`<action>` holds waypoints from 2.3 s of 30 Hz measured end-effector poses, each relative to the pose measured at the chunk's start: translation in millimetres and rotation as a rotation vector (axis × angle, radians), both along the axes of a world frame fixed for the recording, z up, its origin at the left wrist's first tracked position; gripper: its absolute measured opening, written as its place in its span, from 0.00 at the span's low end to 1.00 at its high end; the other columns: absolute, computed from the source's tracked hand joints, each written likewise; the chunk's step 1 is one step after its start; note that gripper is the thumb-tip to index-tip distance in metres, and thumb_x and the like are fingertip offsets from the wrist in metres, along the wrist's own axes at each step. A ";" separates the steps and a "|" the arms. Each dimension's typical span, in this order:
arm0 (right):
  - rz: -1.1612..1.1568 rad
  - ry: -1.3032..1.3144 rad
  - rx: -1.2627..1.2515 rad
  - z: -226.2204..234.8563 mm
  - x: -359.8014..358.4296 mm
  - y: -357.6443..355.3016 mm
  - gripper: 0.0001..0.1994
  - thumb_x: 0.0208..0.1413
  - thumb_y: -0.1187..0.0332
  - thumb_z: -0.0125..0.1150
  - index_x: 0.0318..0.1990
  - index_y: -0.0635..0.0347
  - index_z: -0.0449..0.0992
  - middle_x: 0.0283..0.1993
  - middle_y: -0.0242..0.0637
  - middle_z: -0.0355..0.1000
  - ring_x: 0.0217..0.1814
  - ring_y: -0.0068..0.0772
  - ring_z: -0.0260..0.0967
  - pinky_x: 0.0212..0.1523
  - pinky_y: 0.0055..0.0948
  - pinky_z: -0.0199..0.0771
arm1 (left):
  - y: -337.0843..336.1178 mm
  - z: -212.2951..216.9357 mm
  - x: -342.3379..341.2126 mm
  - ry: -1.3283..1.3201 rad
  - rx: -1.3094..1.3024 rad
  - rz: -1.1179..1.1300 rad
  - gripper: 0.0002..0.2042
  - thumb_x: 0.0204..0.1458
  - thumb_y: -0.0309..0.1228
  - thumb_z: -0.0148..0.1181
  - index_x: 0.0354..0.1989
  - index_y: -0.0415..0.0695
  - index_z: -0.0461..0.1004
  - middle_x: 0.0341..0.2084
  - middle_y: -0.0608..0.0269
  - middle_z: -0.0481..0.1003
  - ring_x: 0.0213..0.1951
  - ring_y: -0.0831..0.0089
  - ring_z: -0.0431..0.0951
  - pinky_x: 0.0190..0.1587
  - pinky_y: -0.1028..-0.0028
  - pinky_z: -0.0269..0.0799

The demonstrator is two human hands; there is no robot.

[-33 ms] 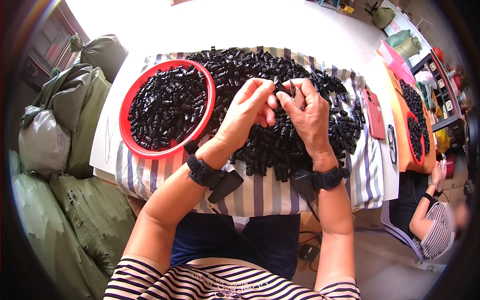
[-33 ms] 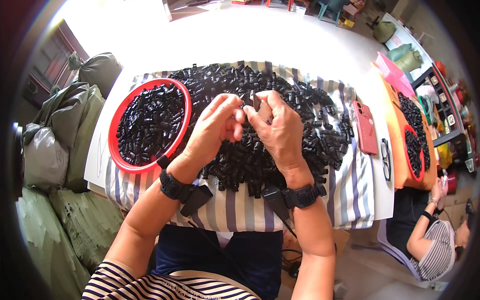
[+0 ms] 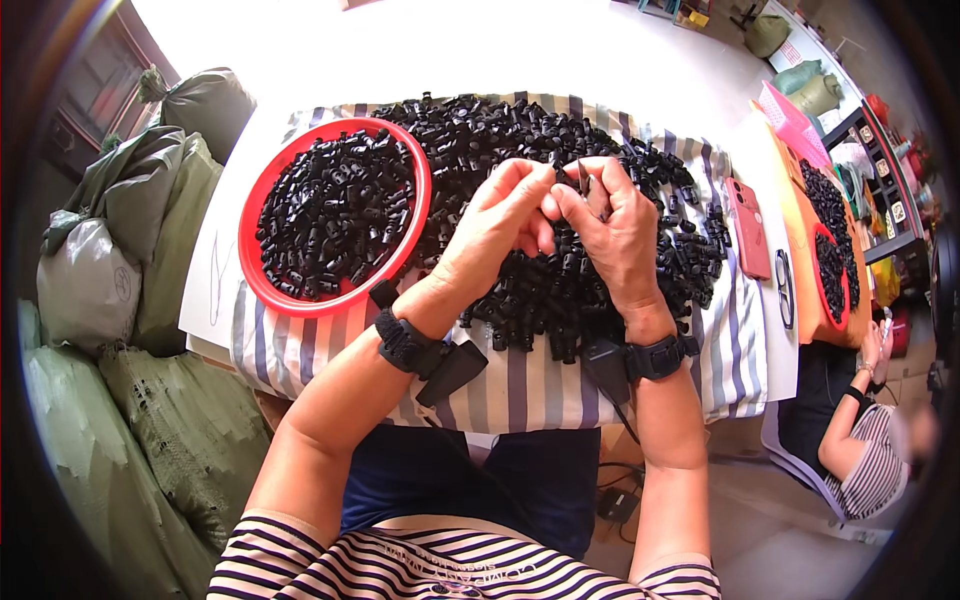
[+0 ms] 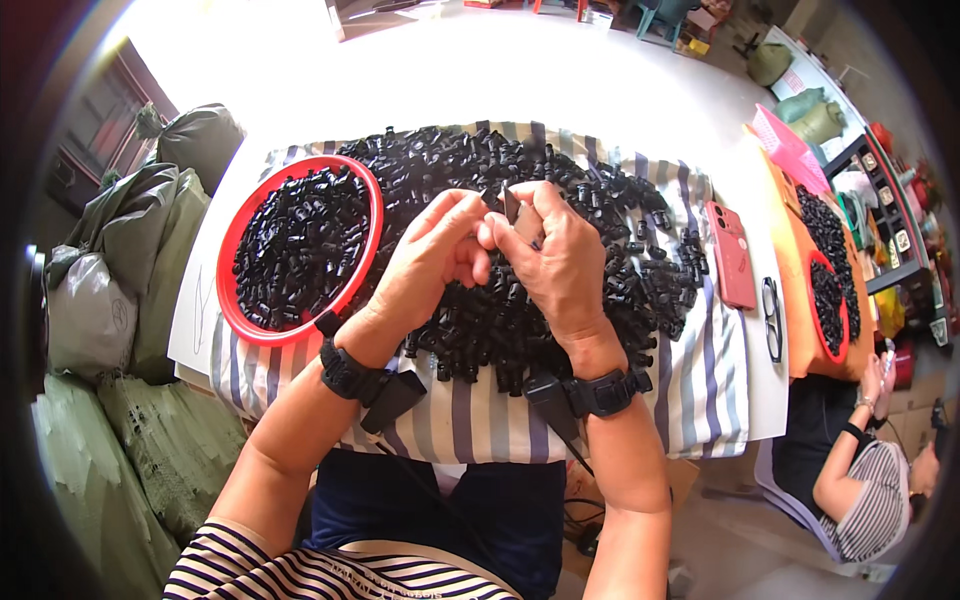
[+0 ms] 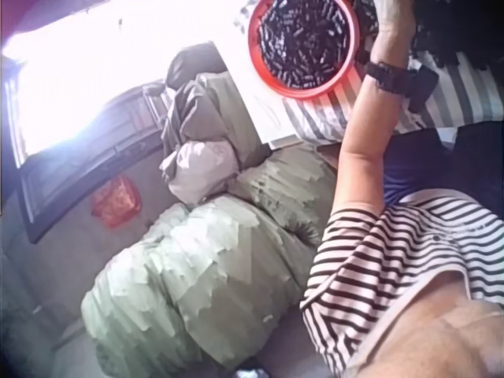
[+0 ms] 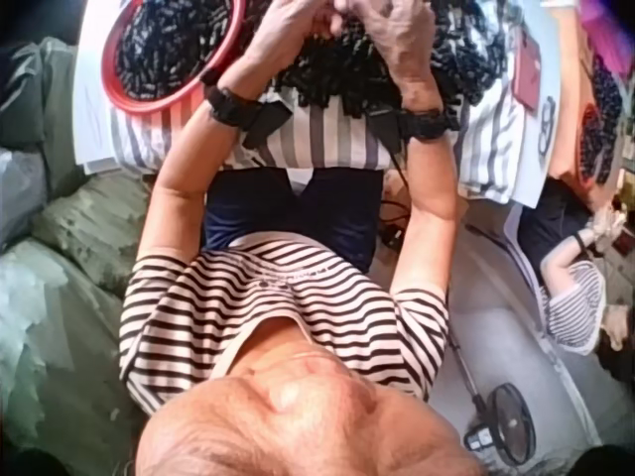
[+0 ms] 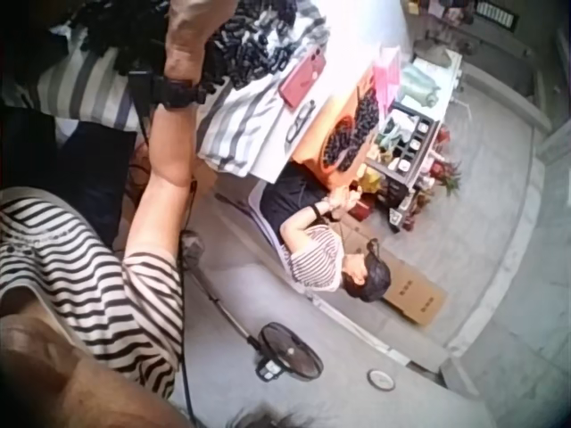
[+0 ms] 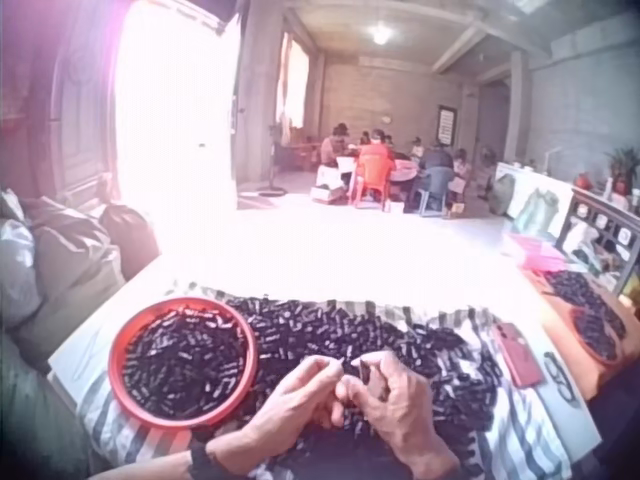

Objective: The recorder is sorting and assembling small black plastic components at a table.

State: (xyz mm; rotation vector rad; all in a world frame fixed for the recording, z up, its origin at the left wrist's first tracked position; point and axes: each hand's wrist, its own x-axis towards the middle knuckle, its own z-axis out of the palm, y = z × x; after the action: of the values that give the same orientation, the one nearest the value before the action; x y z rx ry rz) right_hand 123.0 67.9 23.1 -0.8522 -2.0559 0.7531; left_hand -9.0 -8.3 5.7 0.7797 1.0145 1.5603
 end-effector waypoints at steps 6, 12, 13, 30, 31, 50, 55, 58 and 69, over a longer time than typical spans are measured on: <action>0.077 0.038 0.026 -0.4 -0.9 -3.7 0.13 0.51 0.65 0.66 0.42 0.58 0.72 0.28 0.34 0.74 0.28 0.28 0.72 0.31 0.27 0.71 | 2.6 -5.3 -1.0 -0.064 0.014 -0.026 0.11 0.62 0.42 0.48 0.38 0.48 0.67 0.27 0.72 0.70 0.22 0.83 0.70 0.24 0.83 0.63; 0.252 0.253 -0.305 4.8 0.6 -5.7 0.10 0.56 0.67 0.63 0.42 0.60 0.73 0.21 0.19 0.59 0.25 0.08 0.55 0.25 0.14 0.57 | 1.7 -4.2 -4.9 -0.157 0.069 -0.100 0.10 0.63 0.38 0.44 0.36 0.46 0.67 0.26 0.69 0.70 0.22 0.81 0.69 0.24 0.81 0.62; 0.269 0.299 -0.322 2.2 -0.3 -4.8 0.11 0.54 0.67 0.64 0.43 0.60 0.73 0.21 0.16 0.50 0.23 0.08 0.46 0.24 0.13 0.49 | 1.8 -3.1 -3.1 -0.175 0.068 -0.117 0.10 0.63 0.38 0.43 0.38 0.45 0.67 0.26 0.69 0.69 0.22 0.80 0.69 0.24 0.81 0.62; 0.350 0.304 -0.438 8.3 8.6 0.6 0.07 0.59 0.67 0.59 0.38 0.62 0.74 0.25 0.29 0.74 0.27 0.13 0.70 0.29 0.14 0.67 | 0.0 0.4 1.7 0.010 0.021 -0.214 0.17 0.64 0.42 0.43 0.45 0.40 0.70 0.20 0.71 0.63 0.20 0.80 0.64 0.22 0.81 0.60; 0.373 0.321 -0.472 12.2 7.6 -2.5 0.08 0.60 0.67 0.58 0.38 0.62 0.74 0.25 0.29 0.74 0.27 0.14 0.69 0.30 0.14 0.67 | -0.4 0.1 1.4 0.027 0.022 -0.191 0.18 0.64 0.43 0.43 0.44 0.40 0.70 0.20 0.71 0.62 0.20 0.80 0.64 0.22 0.81 0.60; 0.319 0.391 -0.488 5.5 5.0 -2.4 0.11 0.59 0.68 0.60 0.45 0.64 0.74 0.28 0.25 0.72 0.30 0.11 0.65 0.32 0.12 0.63 | 0.2 1.1 1.2 -0.142 0.076 -0.225 0.17 0.63 0.43 0.43 0.30 0.42 0.68 0.17 0.69 0.62 0.18 0.77 0.63 0.21 0.79 0.57; 0.234 0.296 -0.399 9.9 6.8 -3.5 0.09 0.59 0.67 0.59 0.41 0.63 0.77 0.28 0.23 0.71 0.30 0.10 0.63 0.31 0.13 0.63 | 0.1 0.7 2.3 -0.143 0.043 -0.229 0.17 0.63 0.43 0.43 0.30 0.42 0.67 0.17 0.69 0.62 0.18 0.78 0.63 0.21 0.80 0.57; 0.243 0.289 -0.383 7.8 7.0 -2.9 0.09 0.59 0.66 0.59 0.39 0.63 0.77 0.28 0.23 0.71 0.30 0.10 0.62 0.31 0.13 0.62 | -0.2 0.0 2.4 -0.166 0.032 -0.255 0.18 0.64 0.45 0.42 0.30 0.42 0.67 0.17 0.69 0.62 0.18 0.78 0.63 0.20 0.80 0.56; 0.320 0.094 -0.216 8.2 8.8 -4.2 0.32 0.55 0.46 0.58 0.57 0.64 0.67 0.24 0.28 0.66 0.26 0.17 0.60 0.28 0.20 0.61 | 3.6 -3.5 -0.9 -0.405 0.058 -0.227 0.17 0.64 0.45 0.43 0.31 0.45 0.67 0.17 0.72 0.60 0.20 0.78 0.62 0.22 0.79 0.57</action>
State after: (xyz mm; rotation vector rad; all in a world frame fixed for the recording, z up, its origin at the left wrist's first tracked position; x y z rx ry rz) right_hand 131.8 63.7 31.3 -0.5930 -2.0760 1.1841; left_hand -9.9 -4.8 2.1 0.5641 0.5673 1.4766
